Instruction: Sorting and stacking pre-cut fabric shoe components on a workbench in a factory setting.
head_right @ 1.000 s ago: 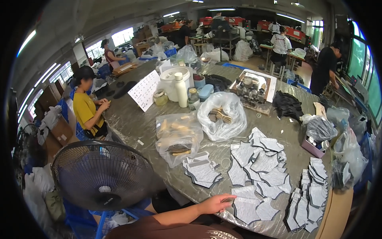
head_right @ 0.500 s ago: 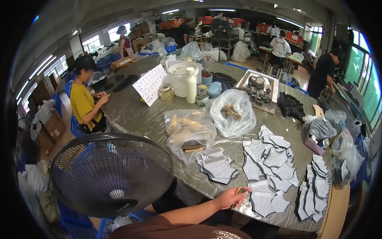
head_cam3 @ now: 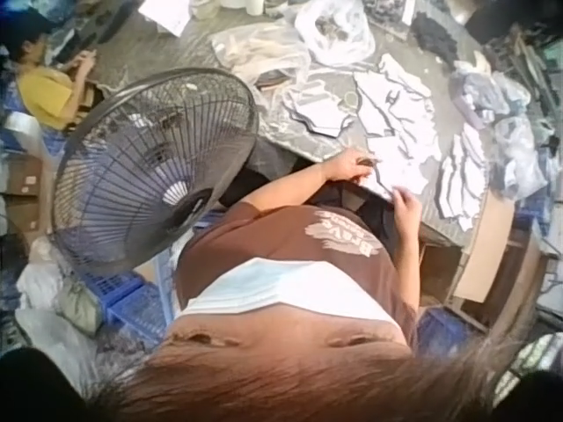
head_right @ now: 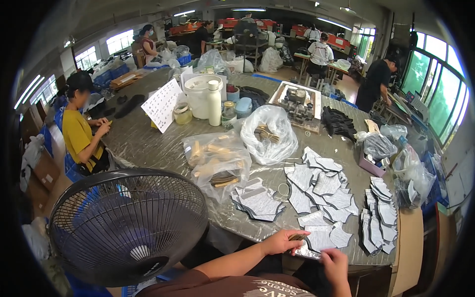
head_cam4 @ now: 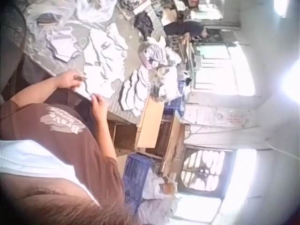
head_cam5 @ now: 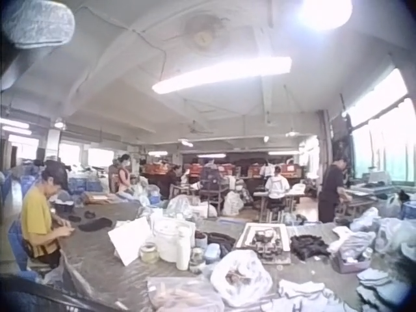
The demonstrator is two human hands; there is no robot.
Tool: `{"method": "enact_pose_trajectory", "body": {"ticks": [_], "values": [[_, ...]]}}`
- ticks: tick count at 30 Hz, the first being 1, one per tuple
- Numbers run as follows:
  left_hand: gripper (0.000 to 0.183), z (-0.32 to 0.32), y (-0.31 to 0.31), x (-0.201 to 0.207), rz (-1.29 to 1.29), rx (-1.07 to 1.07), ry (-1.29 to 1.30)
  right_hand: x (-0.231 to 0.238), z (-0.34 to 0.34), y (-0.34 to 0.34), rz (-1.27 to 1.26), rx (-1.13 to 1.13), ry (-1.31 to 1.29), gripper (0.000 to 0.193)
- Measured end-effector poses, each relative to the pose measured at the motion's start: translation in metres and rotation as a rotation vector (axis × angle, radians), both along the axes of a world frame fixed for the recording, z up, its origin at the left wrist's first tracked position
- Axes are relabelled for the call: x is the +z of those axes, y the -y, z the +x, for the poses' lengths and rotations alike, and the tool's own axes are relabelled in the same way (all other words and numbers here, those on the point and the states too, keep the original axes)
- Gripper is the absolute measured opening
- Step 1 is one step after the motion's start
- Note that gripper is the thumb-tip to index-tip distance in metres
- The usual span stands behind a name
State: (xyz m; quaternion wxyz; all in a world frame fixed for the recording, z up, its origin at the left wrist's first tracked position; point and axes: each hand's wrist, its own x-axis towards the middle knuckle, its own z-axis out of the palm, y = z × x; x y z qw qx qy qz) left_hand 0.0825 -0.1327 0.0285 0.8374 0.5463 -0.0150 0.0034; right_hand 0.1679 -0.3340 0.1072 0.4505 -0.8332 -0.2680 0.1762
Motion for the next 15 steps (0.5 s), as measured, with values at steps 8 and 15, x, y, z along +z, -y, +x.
{"method": "enact_pose_trajectory", "body": {"ticks": [8, 15], "values": [[0.050, -0.005, 0.005, -0.005, 0.025, 0.138, 0.002, -0.023, 0.020, -0.071, 0.001, 0.232, -0.296, 0.009], [0.048, -0.009, 0.016, -0.003, 0.169, 0.171, -0.071, -0.023, 0.027, -0.053, -0.074, 0.353, -0.278, 0.010]]}}
